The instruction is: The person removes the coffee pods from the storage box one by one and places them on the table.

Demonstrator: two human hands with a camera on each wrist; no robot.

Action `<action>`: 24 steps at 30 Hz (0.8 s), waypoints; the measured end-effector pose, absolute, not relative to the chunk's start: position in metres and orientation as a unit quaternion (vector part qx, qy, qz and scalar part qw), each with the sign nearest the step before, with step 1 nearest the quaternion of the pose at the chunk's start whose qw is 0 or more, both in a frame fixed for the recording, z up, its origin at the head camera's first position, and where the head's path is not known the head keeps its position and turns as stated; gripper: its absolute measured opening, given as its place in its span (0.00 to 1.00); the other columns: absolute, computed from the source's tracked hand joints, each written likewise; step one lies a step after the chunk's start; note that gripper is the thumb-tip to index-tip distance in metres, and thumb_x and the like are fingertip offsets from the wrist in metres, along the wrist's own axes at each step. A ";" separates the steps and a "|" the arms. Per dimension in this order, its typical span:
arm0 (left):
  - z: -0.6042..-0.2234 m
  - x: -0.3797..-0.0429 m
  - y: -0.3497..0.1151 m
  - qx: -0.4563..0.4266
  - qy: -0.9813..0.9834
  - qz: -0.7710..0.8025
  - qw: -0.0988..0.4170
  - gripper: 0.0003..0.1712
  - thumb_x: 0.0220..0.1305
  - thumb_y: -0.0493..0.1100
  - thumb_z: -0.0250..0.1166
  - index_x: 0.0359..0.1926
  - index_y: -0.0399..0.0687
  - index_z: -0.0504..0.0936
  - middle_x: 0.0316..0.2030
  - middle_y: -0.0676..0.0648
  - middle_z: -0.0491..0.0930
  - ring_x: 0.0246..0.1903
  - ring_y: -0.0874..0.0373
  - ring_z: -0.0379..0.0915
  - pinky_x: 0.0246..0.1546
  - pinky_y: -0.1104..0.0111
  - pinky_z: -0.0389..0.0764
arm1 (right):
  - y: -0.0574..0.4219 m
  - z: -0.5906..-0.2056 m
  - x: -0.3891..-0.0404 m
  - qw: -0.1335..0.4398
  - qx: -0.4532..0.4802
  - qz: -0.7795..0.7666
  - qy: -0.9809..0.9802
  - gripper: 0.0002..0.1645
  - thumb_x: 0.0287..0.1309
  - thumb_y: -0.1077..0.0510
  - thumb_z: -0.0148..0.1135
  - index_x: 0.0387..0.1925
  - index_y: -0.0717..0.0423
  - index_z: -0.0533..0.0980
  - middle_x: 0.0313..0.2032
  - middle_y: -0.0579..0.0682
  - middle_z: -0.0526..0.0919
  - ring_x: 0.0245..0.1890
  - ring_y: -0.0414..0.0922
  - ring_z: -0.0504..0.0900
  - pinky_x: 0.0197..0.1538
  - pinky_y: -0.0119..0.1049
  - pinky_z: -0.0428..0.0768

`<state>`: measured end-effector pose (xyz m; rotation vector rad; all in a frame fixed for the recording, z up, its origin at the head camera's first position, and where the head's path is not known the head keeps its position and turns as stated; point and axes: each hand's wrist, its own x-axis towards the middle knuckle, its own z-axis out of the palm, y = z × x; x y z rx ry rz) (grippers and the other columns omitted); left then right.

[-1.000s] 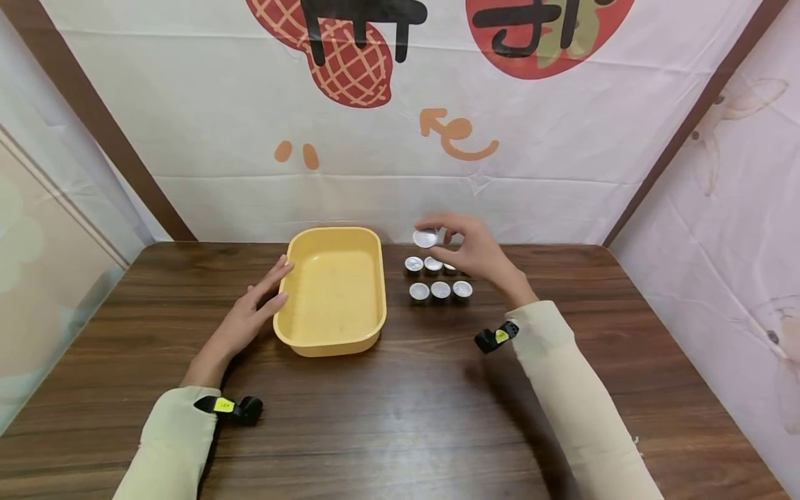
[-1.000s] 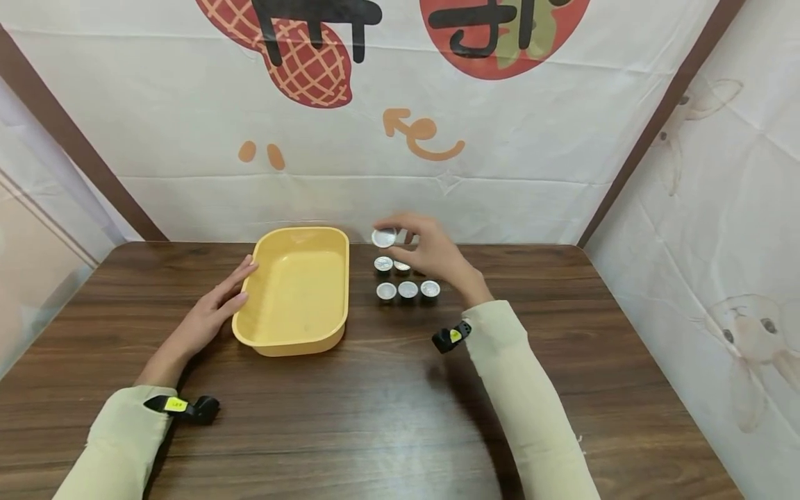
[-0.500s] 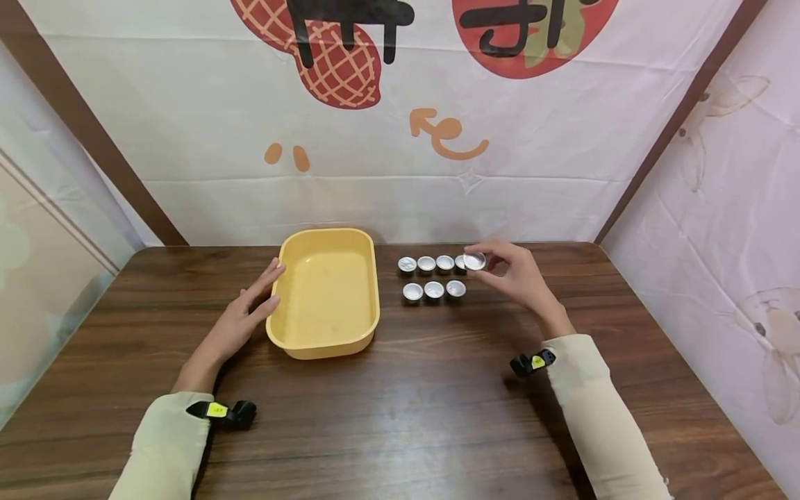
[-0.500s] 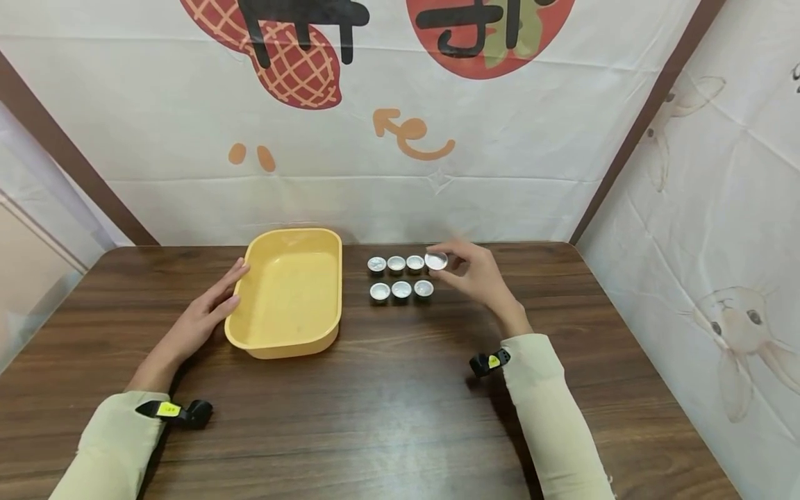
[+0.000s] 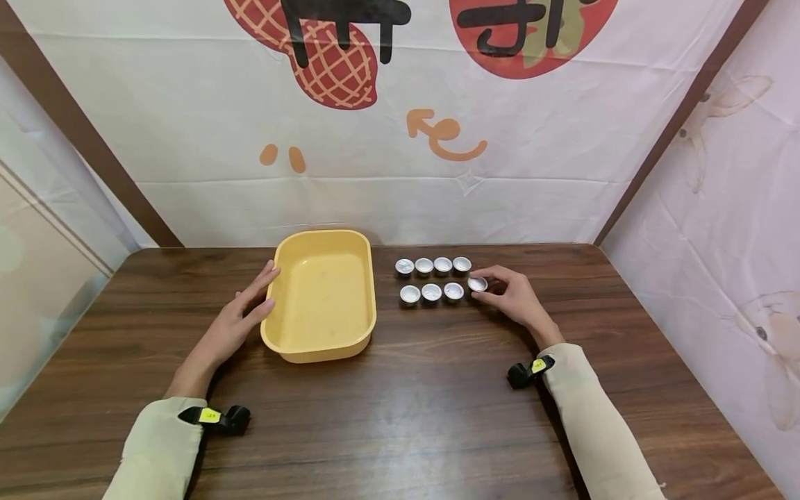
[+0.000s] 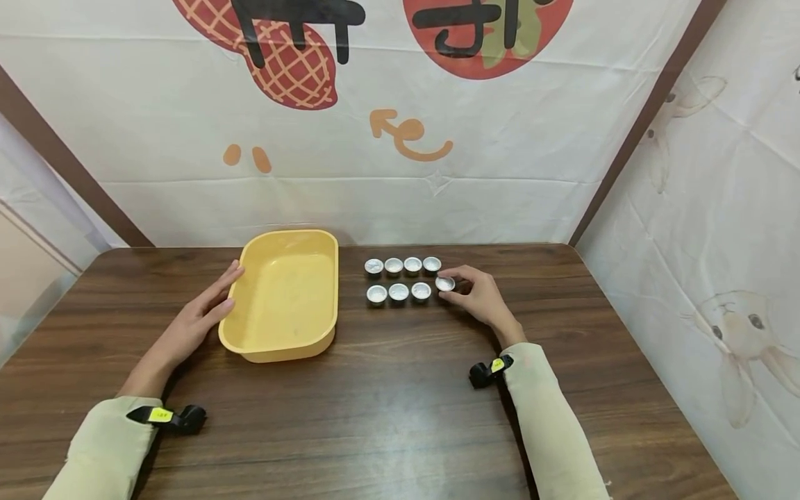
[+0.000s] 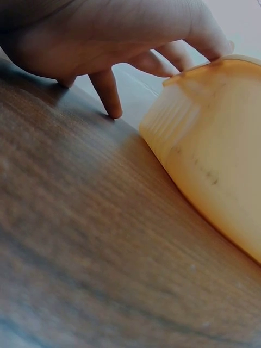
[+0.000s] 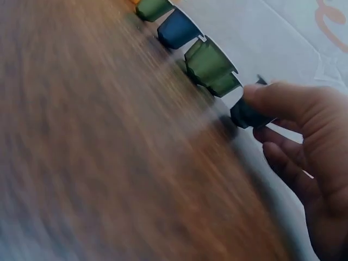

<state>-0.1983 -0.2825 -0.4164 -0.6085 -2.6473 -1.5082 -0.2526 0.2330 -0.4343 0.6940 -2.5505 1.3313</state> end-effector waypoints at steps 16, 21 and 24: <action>-0.420 -0.185 -0.288 -0.181 -0.856 -0.483 0.030 0.33 0.73 0.41 0.53 0.74 0.59 0.54 0.74 0.54 0.43 0.72 0.48 0.36 0.62 0.35 0.31 | 0.222 -0.434 -0.246 0.041 0.244 0.462 -0.852 0.28 0.51 0.60 0.73 0.56 0.56 0.77 0.48 0.52 0.81 0.39 0.49 0.79 0.40 0.42 0.78; -0.411 -0.182 -0.286 -0.170 -0.873 -0.455 0.050 0.35 0.73 0.42 0.52 0.75 0.63 0.50 0.75 0.51 0.41 0.68 0.35 0.48 0.58 0.33 0.51 | 0.228 -0.402 -0.232 0.041 0.250 0.483 -0.838 0.30 0.56 0.65 0.67 0.60 0.66 0.70 0.53 0.66 0.76 0.47 0.63 0.77 0.48 0.58 0.74; -0.399 -0.179 -0.286 -0.163 -0.897 -0.407 0.060 0.37 0.73 0.46 0.53 0.75 0.64 0.47 0.75 0.49 0.41 0.68 0.33 0.47 0.58 0.33 0.51 | 0.239 -0.390 -0.232 0.058 0.255 0.453 -0.852 0.32 0.60 0.61 0.64 0.65 0.61 0.66 0.57 0.66 0.72 0.50 0.65 0.75 0.51 0.60 0.72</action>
